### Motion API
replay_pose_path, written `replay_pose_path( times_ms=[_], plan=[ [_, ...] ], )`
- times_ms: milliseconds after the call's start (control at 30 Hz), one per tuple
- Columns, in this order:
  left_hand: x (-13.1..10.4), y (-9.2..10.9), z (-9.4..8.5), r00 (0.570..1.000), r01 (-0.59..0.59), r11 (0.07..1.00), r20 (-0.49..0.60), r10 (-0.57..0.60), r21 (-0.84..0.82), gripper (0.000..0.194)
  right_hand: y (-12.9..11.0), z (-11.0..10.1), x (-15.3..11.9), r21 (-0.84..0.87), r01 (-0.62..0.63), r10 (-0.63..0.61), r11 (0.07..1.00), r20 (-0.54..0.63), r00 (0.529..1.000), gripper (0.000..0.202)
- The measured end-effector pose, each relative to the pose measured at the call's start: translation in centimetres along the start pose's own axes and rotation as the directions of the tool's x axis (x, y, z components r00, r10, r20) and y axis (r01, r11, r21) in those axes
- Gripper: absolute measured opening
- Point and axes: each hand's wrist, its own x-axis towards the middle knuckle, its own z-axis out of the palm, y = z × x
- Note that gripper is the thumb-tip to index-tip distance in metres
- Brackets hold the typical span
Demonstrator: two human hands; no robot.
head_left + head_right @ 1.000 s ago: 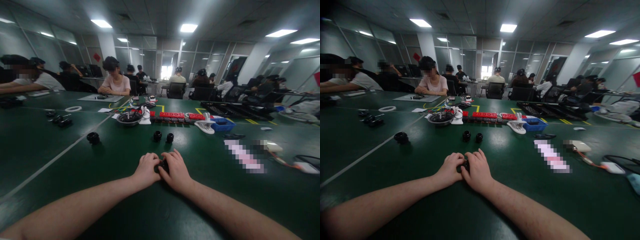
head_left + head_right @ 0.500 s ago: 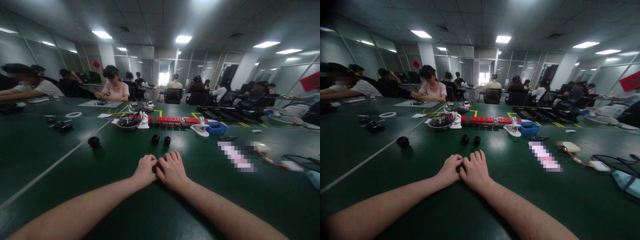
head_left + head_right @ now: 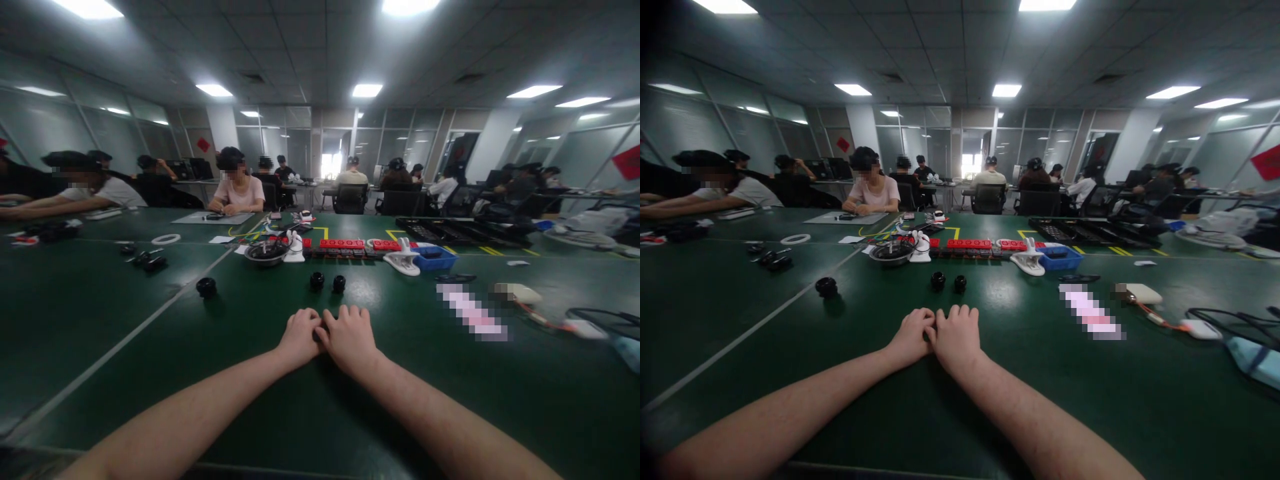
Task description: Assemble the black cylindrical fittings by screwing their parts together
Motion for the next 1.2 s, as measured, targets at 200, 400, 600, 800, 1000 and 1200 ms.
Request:
replay_pose_path(
  times_ms=[200, 400, 600, 800, 1000, 1200],
  plan=[
    [-0.1, -0.1, 0.0, 1.000, -0.024, 1.000, -0.019, 0.024, -0.010, 0.032, 0.2, -1.0, 0.5, 0.015, 0.041, -0.043, 0.999, 0.190, 0.981, 0.027],
    [-0.2, 0.1, -0.5, 1.000, -0.013, 0.998, 0.008, 0.014, -0.053, 0.045, 0.9, -2.2, 1.6, 0.032, 0.153, -0.156, 0.988, 0.276, 0.948, 0.028],
    [-0.1, 0.1, -0.2, 1.000, -0.012, 0.999, -0.002, 0.012, -0.052, 0.050, 1.3, -2.6, 2.6, 0.096, 0.187, -0.210, 0.978, 0.349, 0.914, 0.028],
    [0.1, -0.6, 0.5, 0.999, -0.043, 0.998, -0.034, 0.042, -0.047, 0.051, 2.6, -3.2, 3.2, 0.247, 0.144, -0.231, 0.958, 0.372, 0.899, 0.025],
    [0.1, -0.5, 0.2, 0.999, -0.035, 0.998, -0.008, 0.035, -0.060, 0.053, 4.7, -3.9, 3.4, 0.435, 0.079, -0.220, 0.897, 0.285, 0.933, 0.034],
    [0.1, -0.5, 0.3, 0.999, -0.041, 0.995, -0.012, 0.040, -0.090, 0.054, 6.0, -2.9, 3.1, 0.767, -0.004, -0.136, 0.641, 0.119, 0.984, 0.055]
  ],
)
